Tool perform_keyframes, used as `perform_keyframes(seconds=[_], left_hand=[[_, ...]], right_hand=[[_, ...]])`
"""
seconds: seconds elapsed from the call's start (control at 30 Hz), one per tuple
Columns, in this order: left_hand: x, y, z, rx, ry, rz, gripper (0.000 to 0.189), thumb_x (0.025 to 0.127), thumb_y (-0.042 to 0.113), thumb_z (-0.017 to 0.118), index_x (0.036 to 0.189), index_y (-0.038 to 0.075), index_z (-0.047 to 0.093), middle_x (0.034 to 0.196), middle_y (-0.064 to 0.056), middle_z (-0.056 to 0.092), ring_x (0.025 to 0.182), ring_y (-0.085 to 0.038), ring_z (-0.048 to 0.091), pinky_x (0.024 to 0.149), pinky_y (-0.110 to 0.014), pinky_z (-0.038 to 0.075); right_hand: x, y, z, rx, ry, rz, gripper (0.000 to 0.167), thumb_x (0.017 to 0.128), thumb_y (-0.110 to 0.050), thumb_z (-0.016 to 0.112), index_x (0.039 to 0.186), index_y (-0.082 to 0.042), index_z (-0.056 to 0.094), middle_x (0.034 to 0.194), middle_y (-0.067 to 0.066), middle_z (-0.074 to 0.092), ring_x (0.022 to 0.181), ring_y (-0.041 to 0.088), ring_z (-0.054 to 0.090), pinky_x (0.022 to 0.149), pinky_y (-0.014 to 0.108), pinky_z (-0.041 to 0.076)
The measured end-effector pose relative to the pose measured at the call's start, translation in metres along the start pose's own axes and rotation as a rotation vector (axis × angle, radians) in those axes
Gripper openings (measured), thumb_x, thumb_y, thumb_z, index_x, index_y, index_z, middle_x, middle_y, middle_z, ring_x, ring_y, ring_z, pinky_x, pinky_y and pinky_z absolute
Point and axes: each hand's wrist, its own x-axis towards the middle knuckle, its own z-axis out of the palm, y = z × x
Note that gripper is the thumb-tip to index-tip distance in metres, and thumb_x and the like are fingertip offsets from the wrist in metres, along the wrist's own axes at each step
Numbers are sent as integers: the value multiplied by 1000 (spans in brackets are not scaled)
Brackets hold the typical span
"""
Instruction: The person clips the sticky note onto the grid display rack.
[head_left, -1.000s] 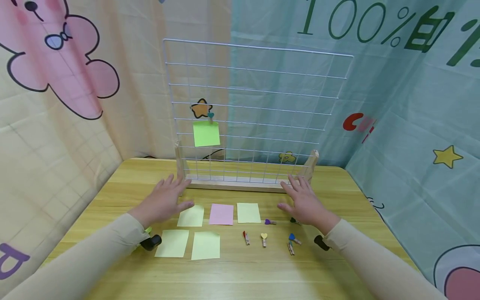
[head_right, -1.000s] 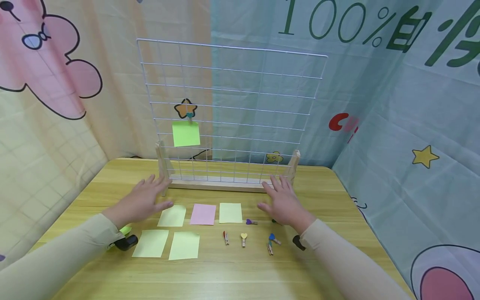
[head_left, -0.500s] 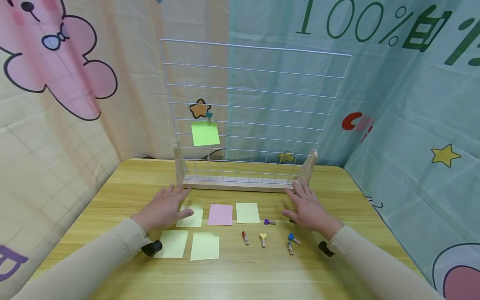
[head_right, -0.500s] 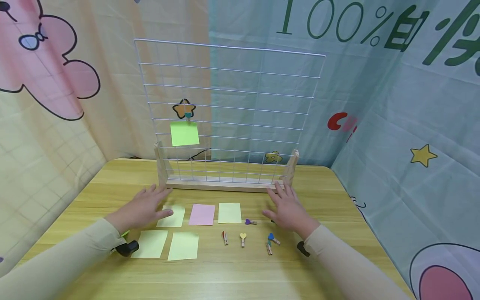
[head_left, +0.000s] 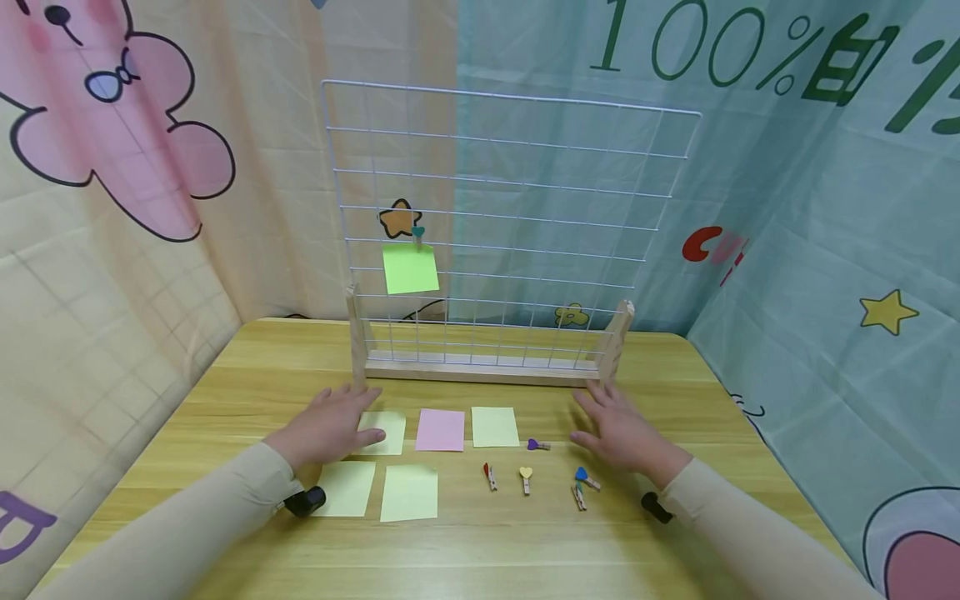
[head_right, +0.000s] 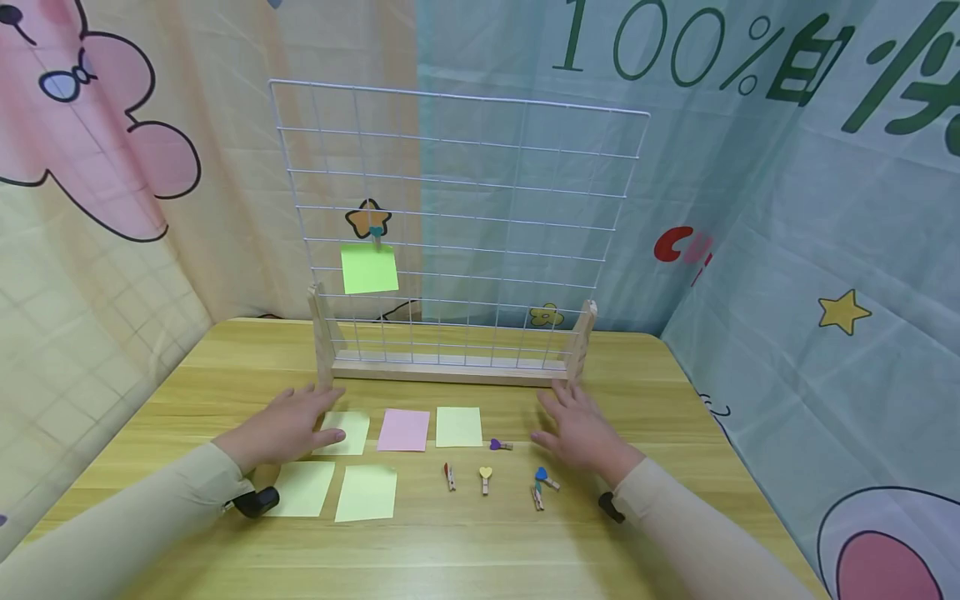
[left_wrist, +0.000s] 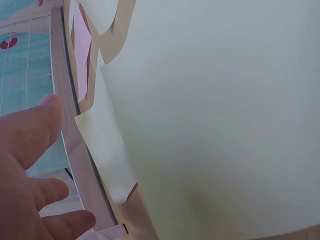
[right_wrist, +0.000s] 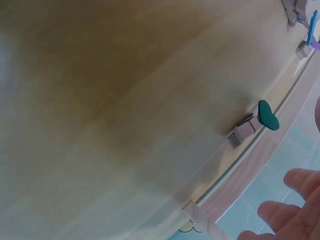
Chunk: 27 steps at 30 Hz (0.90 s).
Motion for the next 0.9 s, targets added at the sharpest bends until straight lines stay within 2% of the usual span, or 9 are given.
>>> perform_keyframes(seconds=[0.17, 0.3, 0.53, 0.73, 0.9], left_hand=[[0, -3, 4, -25, -30, -3, 77, 101, 47, 68, 159, 3, 43, 155, -24, 54, 149, -55, 39, 121, -74, 22], [0, -4, 6, -29, -39, -3, 77, 100, 46, 69, 158, 3, 44, 154, -23, 56, 147, -53, 43, 121, -73, 25], [-2, -3, 7, -28, -52, 6, 75, 100, 43, 71, 156, 0, 46, 153, -23, 56, 144, -50, 48, 120, -71, 30], [-5, -1, 4, -50, -53, 13, 74, 99, 39, 72, 155, -3, 46, 156, -24, 53, 145, -47, 49, 119, -69, 33], [-4, -2, 5, -49, -50, 16, 75, 98, 39, 74, 154, -3, 47, 156, -25, 52, 145, -49, 48, 119, -67, 36]], right_hand=[[-3, 4, 2, 16, -46, -22, 70, 104, -41, 66, 160, -7, 43, 167, 31, 31, 152, 59, 28, 119, 71, 33], [-5, 7, 3, 27, -66, -40, 65, 105, -38, 66, 158, -6, 46, 164, 32, 36, 147, 57, 39, 116, 68, 39], [-7, 9, 2, 36, -93, -32, 51, 105, -30, 66, 150, -7, 57, 151, 23, 58, 138, 47, 55, 114, 63, 45], [-8, 8, 1, 29, -107, -40, 44, 104, -25, 68, 143, -7, 64, 142, 20, 65, 131, 44, 62, 110, 61, 49], [-9, 7, 0, 23, -104, -47, 39, 101, -21, 72, 138, -7, 68, 121, 11, 71, 109, 28, 69, 100, 53, 57]])
